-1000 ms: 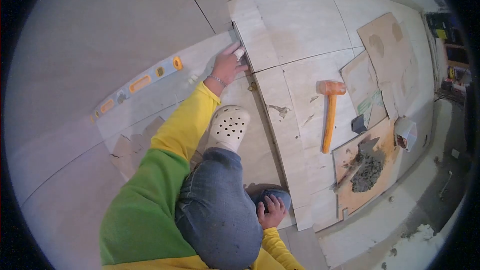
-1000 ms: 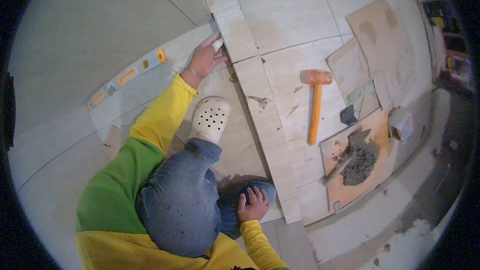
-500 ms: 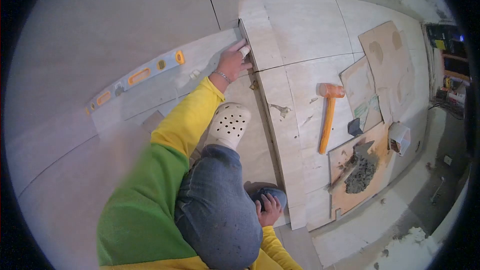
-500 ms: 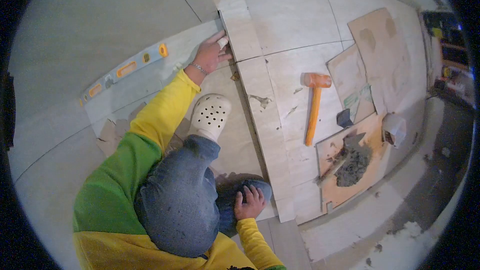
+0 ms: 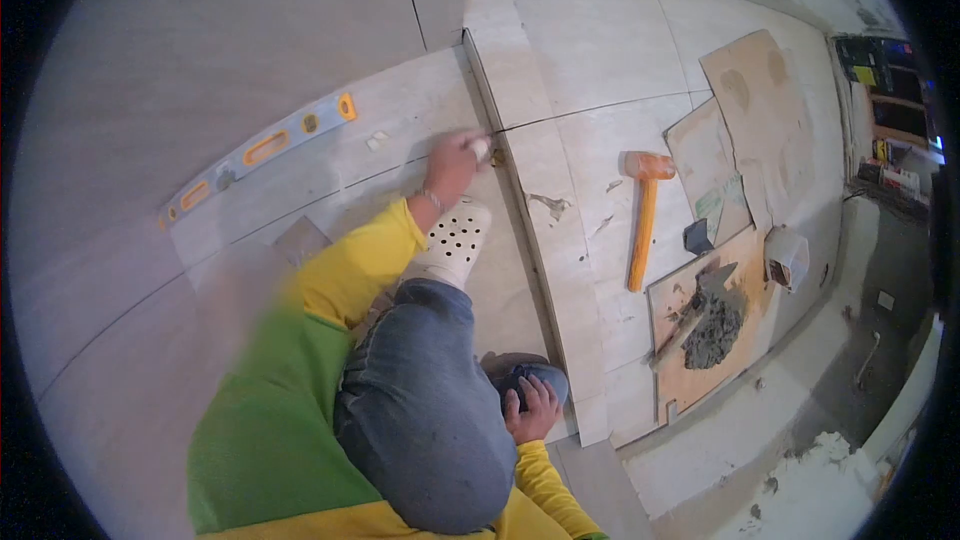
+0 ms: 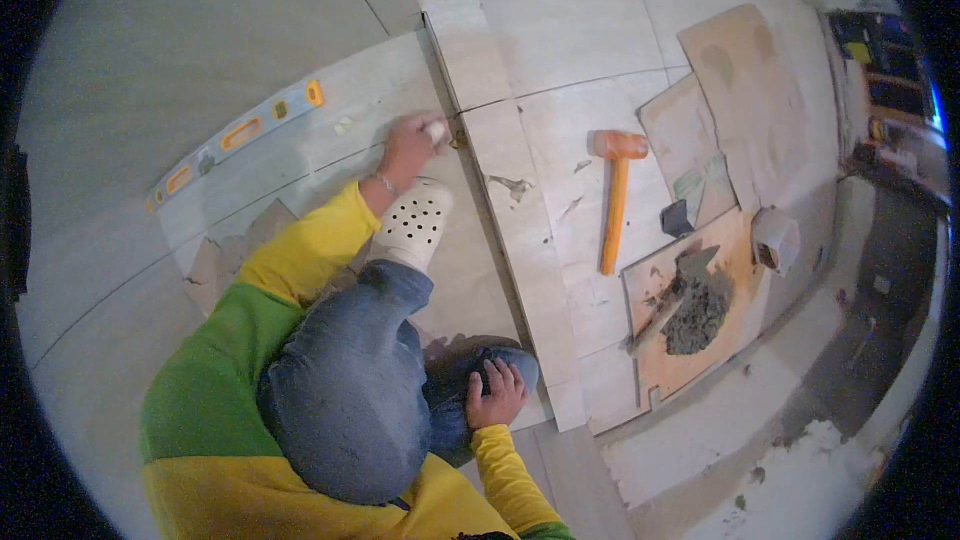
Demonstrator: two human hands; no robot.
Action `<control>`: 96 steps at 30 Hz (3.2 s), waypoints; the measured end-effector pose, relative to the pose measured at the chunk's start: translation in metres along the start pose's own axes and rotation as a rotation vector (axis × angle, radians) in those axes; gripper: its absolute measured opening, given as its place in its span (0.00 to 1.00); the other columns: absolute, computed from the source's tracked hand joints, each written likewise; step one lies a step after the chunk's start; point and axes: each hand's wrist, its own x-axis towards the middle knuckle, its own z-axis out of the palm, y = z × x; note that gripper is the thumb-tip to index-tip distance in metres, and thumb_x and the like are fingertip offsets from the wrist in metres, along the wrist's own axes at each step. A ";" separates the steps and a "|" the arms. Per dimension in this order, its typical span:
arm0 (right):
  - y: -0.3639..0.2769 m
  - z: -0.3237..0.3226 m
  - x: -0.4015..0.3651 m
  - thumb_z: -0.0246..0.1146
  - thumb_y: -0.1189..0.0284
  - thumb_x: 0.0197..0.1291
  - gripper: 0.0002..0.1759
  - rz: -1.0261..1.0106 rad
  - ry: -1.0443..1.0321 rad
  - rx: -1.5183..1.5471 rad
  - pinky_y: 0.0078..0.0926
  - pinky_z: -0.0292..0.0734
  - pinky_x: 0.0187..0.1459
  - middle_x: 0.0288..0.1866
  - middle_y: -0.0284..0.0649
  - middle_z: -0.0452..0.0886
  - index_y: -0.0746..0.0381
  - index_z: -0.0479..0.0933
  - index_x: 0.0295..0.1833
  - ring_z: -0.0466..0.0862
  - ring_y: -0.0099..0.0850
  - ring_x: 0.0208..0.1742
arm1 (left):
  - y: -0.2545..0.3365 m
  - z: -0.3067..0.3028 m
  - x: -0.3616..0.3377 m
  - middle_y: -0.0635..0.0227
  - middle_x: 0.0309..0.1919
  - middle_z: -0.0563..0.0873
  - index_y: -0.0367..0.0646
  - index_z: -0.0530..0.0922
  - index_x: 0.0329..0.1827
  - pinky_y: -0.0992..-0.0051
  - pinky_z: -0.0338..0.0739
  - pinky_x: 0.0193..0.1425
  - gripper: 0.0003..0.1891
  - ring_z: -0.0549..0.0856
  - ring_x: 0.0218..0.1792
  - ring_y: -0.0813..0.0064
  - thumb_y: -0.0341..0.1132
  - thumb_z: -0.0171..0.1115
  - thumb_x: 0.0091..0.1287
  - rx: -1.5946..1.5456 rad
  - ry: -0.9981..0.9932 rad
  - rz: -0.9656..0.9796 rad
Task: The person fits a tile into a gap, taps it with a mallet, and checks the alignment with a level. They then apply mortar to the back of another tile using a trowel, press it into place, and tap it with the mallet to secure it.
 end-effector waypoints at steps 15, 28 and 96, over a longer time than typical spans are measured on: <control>0.002 0.002 -0.001 0.64 0.56 0.56 0.18 -0.001 -0.017 -0.007 0.50 0.61 0.64 0.56 0.36 0.82 0.51 0.83 0.50 0.74 0.44 0.62 | 0.002 0.046 -0.058 0.58 0.23 0.82 0.38 0.80 0.33 0.63 0.72 0.34 0.12 0.80 0.27 0.64 0.39 0.57 0.63 0.703 -0.171 0.109; 0.002 0.001 0.000 0.64 0.56 0.56 0.18 0.008 -0.040 0.003 0.50 0.60 0.64 0.57 0.36 0.82 0.51 0.82 0.50 0.74 0.44 0.63 | -0.010 0.053 -0.052 0.59 0.20 0.81 0.37 0.80 0.30 0.63 0.71 0.31 0.10 0.80 0.25 0.66 0.36 0.59 0.61 0.659 -0.152 0.063; 0.057 0.160 -0.039 0.52 0.39 0.55 0.52 1.086 -0.320 0.427 0.56 0.26 0.75 0.80 0.59 0.42 0.51 0.46 0.80 0.35 0.56 0.81 | 0.311 -0.068 -0.420 0.53 0.54 0.81 0.33 0.70 0.67 0.67 0.80 0.56 0.23 0.84 0.50 0.64 0.39 0.54 0.75 0.453 -0.431 0.639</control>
